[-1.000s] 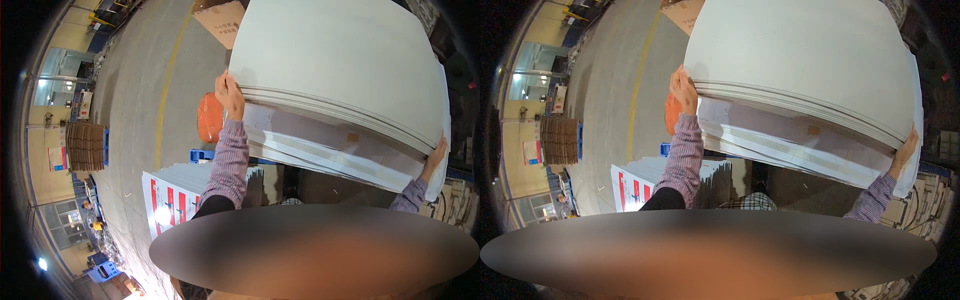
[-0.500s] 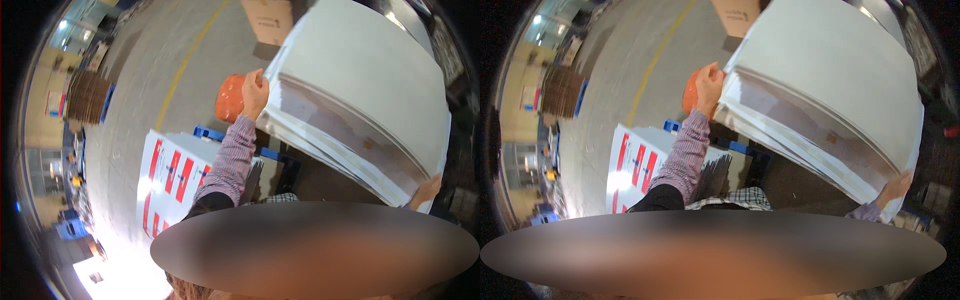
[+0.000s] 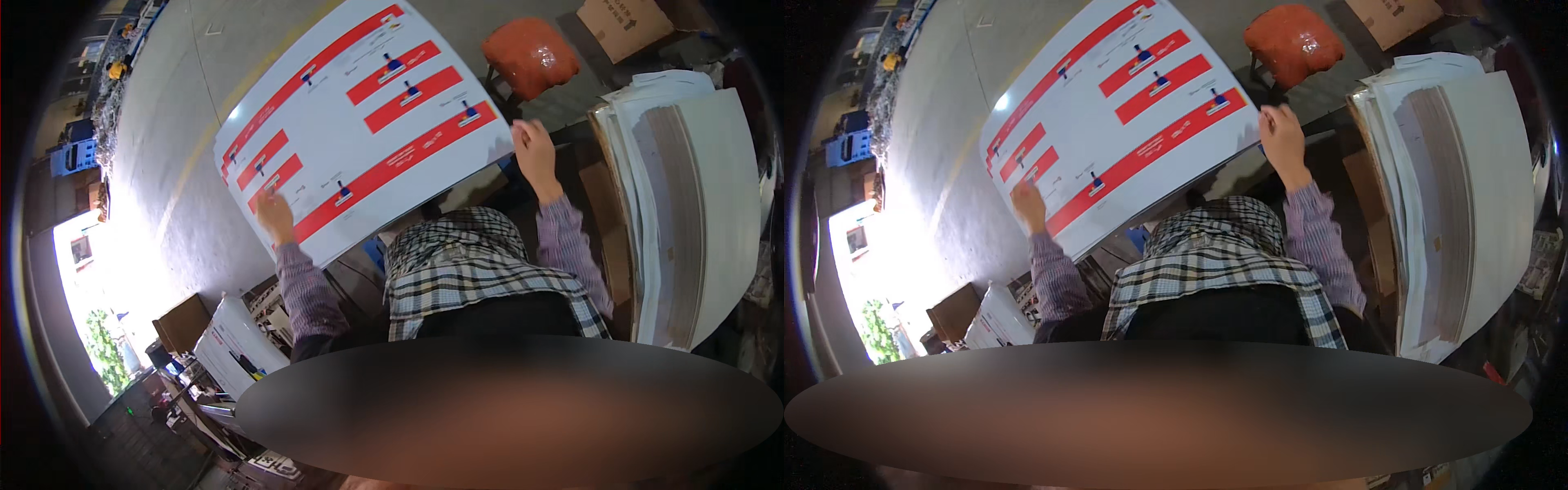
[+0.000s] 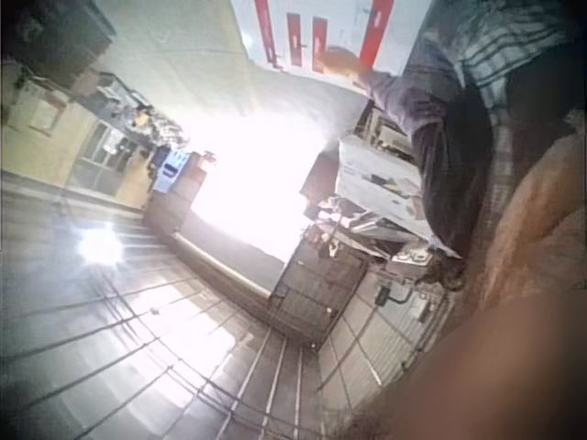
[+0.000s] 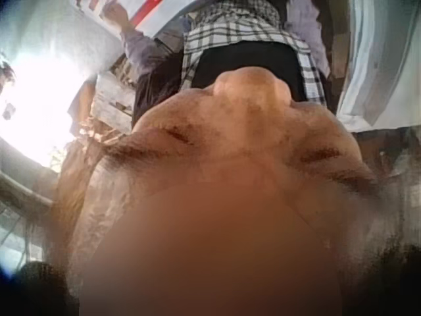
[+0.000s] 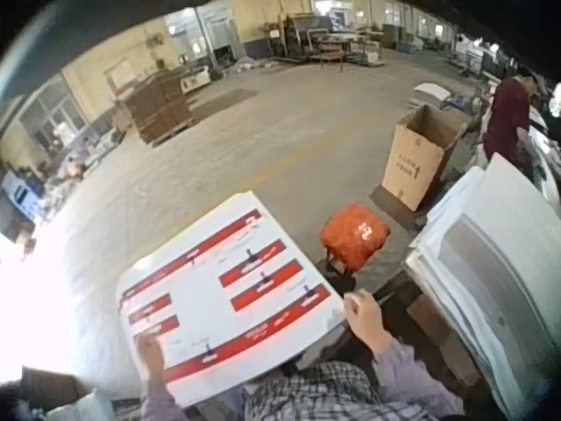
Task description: Inspecting, counting, flipping, and stacking large printed paperboard sheets onto an organizing shelf.
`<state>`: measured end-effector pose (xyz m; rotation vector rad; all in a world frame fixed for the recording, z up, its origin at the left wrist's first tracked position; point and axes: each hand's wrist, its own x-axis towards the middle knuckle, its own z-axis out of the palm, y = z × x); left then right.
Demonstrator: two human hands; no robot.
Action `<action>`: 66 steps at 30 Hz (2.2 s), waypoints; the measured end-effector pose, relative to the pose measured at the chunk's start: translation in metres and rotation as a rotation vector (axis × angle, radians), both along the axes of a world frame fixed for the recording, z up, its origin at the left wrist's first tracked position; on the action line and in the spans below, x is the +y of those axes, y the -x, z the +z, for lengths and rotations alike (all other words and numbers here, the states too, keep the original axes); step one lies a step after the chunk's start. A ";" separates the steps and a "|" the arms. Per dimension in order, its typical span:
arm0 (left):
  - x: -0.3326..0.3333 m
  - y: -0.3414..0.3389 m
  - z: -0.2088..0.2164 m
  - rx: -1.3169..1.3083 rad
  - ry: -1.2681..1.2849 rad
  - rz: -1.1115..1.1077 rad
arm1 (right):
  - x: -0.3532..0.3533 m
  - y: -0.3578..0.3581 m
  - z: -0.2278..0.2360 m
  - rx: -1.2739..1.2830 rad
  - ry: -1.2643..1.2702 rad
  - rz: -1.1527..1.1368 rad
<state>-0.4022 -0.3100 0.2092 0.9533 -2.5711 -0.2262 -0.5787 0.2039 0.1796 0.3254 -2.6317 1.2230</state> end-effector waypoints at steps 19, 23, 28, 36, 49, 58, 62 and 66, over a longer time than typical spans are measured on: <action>-0.056 -0.166 -0.064 -0.284 -0.277 0.553 | -0.058 0.047 -0.008 -0.423 -0.594 0.003; -0.051 -0.163 -0.062 -0.225 -0.228 0.571 | -0.059 0.052 0.001 -0.419 -0.675 -0.051; -0.028 -0.161 -0.044 -0.205 -0.020 0.546 | -0.056 0.081 0.023 -0.383 -0.863 0.150; 0.103 -0.116 0.019 0.012 -0.356 -0.211 | -0.066 0.079 0.057 -1.137 0.448 0.282; 0.143 -0.037 -0.018 -0.059 -0.053 -0.528 | -0.061 0.045 0.118 -1.117 1.093 -0.065; 0.151 -0.026 -0.008 -0.195 -0.090 -0.589 | -0.093 0.046 0.029 -0.365 0.818 -0.361; 0.154 -0.023 -0.002 -0.273 -0.018 -0.662 | -0.072 0.054 0.016 -0.534 0.635 -0.362; 0.148 -0.019 0.014 -0.338 -0.085 -0.701 | -0.060 0.046 0.060 -0.429 0.010 -0.111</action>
